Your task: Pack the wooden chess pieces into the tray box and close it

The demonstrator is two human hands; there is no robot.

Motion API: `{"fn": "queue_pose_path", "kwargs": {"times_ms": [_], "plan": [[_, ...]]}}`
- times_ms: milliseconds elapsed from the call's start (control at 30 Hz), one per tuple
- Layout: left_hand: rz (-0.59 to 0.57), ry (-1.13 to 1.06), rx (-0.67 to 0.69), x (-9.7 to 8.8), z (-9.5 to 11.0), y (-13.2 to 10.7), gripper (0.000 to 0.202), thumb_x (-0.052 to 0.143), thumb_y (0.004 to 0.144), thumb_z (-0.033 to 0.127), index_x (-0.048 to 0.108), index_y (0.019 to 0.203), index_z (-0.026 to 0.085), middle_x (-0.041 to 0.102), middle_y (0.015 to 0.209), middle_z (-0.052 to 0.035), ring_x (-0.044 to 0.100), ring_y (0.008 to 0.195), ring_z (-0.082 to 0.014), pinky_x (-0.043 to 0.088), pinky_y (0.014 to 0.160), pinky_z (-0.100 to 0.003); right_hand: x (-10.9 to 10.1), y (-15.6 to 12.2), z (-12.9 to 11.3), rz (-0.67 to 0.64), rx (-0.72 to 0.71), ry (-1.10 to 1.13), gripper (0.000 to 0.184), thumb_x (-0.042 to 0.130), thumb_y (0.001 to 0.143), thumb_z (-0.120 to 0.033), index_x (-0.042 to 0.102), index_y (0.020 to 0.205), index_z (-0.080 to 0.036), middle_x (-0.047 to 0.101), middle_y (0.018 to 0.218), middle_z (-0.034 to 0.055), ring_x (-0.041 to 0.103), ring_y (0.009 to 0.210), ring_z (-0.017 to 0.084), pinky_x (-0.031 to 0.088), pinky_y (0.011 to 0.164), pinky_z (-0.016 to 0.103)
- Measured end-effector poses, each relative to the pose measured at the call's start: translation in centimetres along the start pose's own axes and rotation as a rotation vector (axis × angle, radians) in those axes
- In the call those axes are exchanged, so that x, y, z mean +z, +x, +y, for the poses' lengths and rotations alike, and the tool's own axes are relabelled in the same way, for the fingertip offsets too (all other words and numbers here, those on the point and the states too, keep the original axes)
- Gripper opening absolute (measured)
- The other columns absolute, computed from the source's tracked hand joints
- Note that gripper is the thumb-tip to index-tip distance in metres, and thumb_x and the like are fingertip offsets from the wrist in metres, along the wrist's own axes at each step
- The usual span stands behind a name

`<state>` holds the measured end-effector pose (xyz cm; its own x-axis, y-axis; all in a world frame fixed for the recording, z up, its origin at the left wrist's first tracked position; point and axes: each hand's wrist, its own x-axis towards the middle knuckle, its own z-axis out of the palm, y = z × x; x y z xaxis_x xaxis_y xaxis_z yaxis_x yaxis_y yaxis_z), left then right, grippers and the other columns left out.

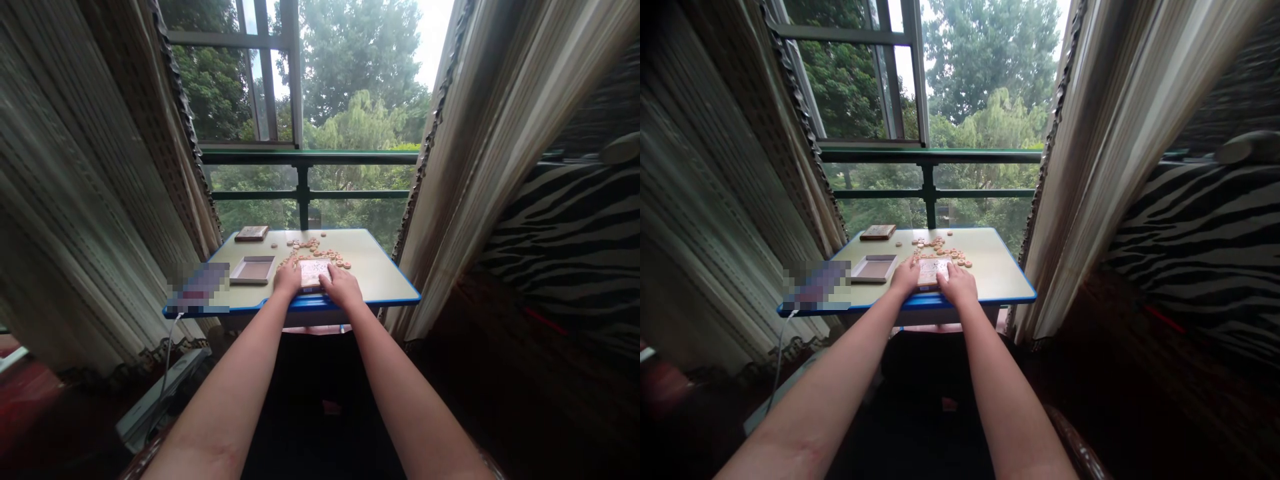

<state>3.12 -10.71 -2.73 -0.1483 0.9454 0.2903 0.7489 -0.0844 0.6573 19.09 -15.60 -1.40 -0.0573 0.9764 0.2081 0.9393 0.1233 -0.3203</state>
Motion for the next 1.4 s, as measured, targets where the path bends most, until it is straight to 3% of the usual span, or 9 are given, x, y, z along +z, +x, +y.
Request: {"fn": "queue_pose_path", "kwargs": {"times_ms": [133, 367, 633, 833, 1000, 1133, 1267, 1400], "plan": [[-0.044, 0.032, 0.035, -0.2, 0.3, -0.2, 0.04, 0.039, 0.088, 0.027, 0.056, 0.123, 0.021, 0.052, 0.132, -0.0022, 0.046, 0.122, -0.0196, 0.033, 0.101, -0.028, 0.0, 0.2, 0.0, -0.005, -0.001, 0.003, 0.058, 0.029, 0.09, -0.05, 0.038, 0.137, -0.017, 0.041, 0.14, 0.0088, 0.037, 0.125, 0.024, 0.025, 0.1, 0.036], [-0.069, 0.066, -0.001, -0.4, 0.5, -0.3, 0.041, 0.037, 0.088, 0.029, 0.057, 0.123, 0.022, 0.052, 0.132, -0.0033, 0.047, 0.121, -0.023, 0.035, 0.1, -0.032, 0.0, 0.1, 0.1, 0.036, 0.007, 0.023, 0.058, 0.032, 0.088, -0.052, 0.044, 0.133, -0.017, 0.053, 0.129, 0.0091, 0.044, 0.118, 0.024, 0.03, 0.096, 0.036], [-0.099, 0.119, -0.045, -0.3, 0.7, 0.0, 0.041, 0.037, 0.086, 0.031, 0.057, 0.122, 0.028, 0.055, 0.13, -0.0005, 0.049, 0.119, -0.0236, 0.038, 0.097, -0.034, -0.3, 0.6, 0.4, 0.031, 0.057, 0.066, 0.059, 0.042, 0.08, -0.056, 0.051, 0.126, -0.02, 0.056, 0.123, 0.0085, 0.047, 0.113, 0.025, 0.034, 0.092, 0.035], [-0.114, 0.137, -0.051, -0.4, 1.0, 0.2, 0.043, 0.034, 0.086, 0.031, 0.054, 0.124, 0.03, 0.059, 0.125, -0.004, 0.052, 0.114, -0.0255, 0.04, 0.092, -0.038, -0.4, 2.1, 0.7, 0.056, 0.074, 0.07, 0.046, 0.049, 0.075, -0.051, 0.059, 0.11, -0.021, 0.061, 0.114, 0.0078, 0.049, 0.108, 0.024, 0.038, 0.086, 0.033], [-0.104, 0.172, -0.045, 0.0, 0.9, 0.2, 0.05, 0.033, 0.086, 0.032, 0.043, 0.134, 0.023, 0.055, 0.128, -0.0101, 0.049, 0.118, -0.0288, 0.037, 0.094, -0.044, -0.3, 4.3, 1.3, 0.05, 0.155, 0.11, 0.052, 0.048, 0.076, -0.054, 0.055, 0.118, -0.024, 0.062, 0.112, 0.0071, 0.053, 0.105, 0.025, 0.039, 0.085, 0.035], [-0.11, 0.099, -0.057, 0.1, 0.7, 0.4, 0.047, 0.039, 0.081, 0.031, 0.049, 0.127, 0.024, 0.057, 0.126, -0.0083, 0.049, 0.117, -0.0276, 0.036, 0.095, -0.042, 0.3, 5.2, 2.3, 0.012, 0.135, 0.24, 0.046, 0.053, 0.074, -0.045, 0.057, 0.116, -0.026, 0.063, 0.113, 0.0039, 0.055, 0.104, 0.024, 0.04, 0.088, 0.034], [-0.103, -0.036, -0.11, -0.1, 0.5, 0.4, 0.041, 0.046, 0.076, 0.03, 0.056, 0.115, 0.024, 0.065, 0.112, -0.0053, 0.057, 0.105, -0.023, 0.04, 0.089, -0.035, 0.9, 5.5, 3.3, 0.036, 0.111, 0.441, 0.05, 0.057, 0.069, -0.033, 0.055, 0.119, -0.027, 0.061, 0.116, 0.0009, 0.055, 0.105, 0.022, 0.041, 0.09, 0.032], [-0.108, -0.057, -0.079, -0.4, 0.4, 0.1, 0.036, 0.052, 0.071, 0.036, 0.062, 0.104, 0.023, 0.067, 0.103, -0.0053, 0.06, 0.096, -0.0228, 0.042, 0.082, -0.031, 1.2, 5.8, 3.9, -0.021, 0.08, 0.598, 0.043, 0.057, 0.068, -0.026, 0.061, 0.111, -0.024, 0.065, 0.108, 0.0004, 0.056, 0.101, 0.021, 0.043, 0.088, 0.032]]}}
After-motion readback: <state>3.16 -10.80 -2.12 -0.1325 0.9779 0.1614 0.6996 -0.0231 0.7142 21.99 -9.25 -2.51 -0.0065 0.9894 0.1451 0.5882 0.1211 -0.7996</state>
